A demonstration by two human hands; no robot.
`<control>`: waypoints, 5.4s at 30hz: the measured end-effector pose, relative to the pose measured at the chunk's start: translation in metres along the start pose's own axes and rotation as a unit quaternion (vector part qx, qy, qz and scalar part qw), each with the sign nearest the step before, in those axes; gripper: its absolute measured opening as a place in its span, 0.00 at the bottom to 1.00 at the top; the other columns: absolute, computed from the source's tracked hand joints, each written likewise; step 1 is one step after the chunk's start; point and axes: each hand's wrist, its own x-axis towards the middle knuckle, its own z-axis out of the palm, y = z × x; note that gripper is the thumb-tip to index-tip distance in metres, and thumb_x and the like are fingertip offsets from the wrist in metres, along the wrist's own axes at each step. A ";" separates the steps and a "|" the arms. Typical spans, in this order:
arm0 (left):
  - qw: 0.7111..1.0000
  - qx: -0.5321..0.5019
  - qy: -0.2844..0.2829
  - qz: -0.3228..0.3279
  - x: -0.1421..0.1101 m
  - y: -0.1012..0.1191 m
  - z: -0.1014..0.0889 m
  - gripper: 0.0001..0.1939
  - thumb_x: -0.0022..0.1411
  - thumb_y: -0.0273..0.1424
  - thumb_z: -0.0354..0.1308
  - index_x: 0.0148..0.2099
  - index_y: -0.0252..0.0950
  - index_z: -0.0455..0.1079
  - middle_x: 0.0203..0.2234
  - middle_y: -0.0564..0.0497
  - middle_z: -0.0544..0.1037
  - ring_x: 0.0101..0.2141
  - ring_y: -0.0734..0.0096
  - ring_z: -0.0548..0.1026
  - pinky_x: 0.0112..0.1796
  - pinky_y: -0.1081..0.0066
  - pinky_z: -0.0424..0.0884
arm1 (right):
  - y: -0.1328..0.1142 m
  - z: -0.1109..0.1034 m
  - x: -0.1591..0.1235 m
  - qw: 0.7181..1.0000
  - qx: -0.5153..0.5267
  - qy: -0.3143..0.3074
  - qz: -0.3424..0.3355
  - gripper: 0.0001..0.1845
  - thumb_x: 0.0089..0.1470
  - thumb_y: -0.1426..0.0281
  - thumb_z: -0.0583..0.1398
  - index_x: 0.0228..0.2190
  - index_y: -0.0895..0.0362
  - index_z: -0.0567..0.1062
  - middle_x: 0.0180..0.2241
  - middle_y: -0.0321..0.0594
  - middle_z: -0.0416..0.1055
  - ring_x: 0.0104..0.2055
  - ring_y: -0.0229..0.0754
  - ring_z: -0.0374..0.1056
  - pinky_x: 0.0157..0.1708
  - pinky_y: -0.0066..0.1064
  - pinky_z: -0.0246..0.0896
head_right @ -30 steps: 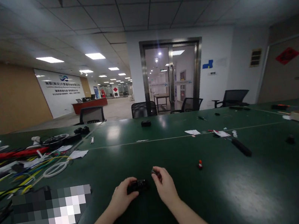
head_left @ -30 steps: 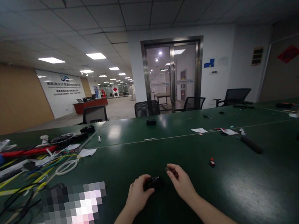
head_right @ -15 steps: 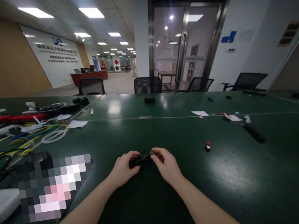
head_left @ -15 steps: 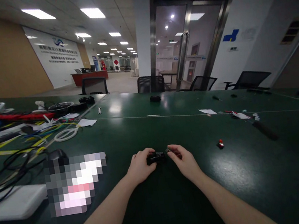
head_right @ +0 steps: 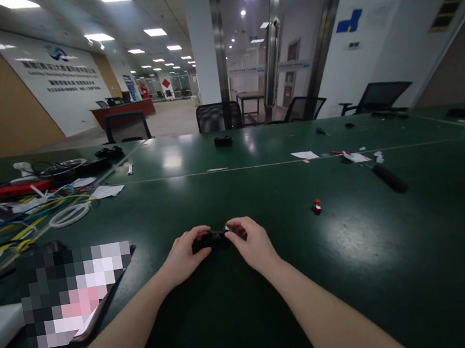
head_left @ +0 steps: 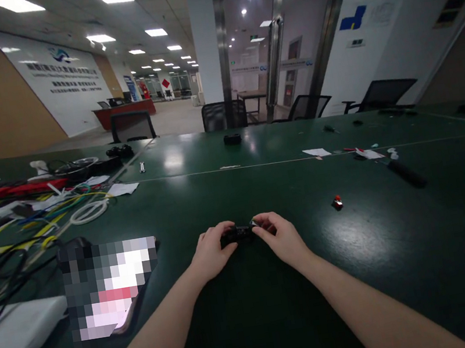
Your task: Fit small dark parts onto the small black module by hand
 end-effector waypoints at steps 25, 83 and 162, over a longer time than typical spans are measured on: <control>0.999 0.017 0.004 0.048 0.007 -0.009 0.008 0.22 0.56 0.28 0.59 0.53 0.38 0.62 0.42 0.49 0.75 0.45 0.62 0.72 0.47 0.60 0.66 | 0.010 0.011 -0.001 0.971 -0.198 -0.089 -0.105 0.15 0.49 0.64 0.62 0.41 0.49 0.73 0.38 0.37 0.65 0.41 0.41 0.63 0.41 0.39 0.58; 1.000 0.022 -0.019 0.000 -0.007 0.013 -0.005 0.21 0.55 0.31 0.55 0.53 0.41 0.64 0.48 0.50 0.71 0.50 0.61 0.66 0.50 0.63 0.59 | -0.007 0.006 -0.005 0.989 -0.112 -0.097 -0.005 0.14 0.46 0.69 0.60 0.38 0.48 0.73 0.44 0.36 0.64 0.46 0.44 0.64 0.45 0.36 0.59; 0.999 -0.022 -0.033 -0.022 -0.009 0.011 -0.009 0.22 0.57 0.30 0.54 0.54 0.42 0.63 0.51 0.51 0.68 0.51 0.61 0.65 0.52 0.63 0.59 | 0.014 -0.009 0.001 0.955 0.144 0.247 0.075 0.22 0.53 0.53 0.52 0.43 0.54 0.67 0.36 0.39 0.69 0.37 0.43 0.65 0.41 0.37 0.61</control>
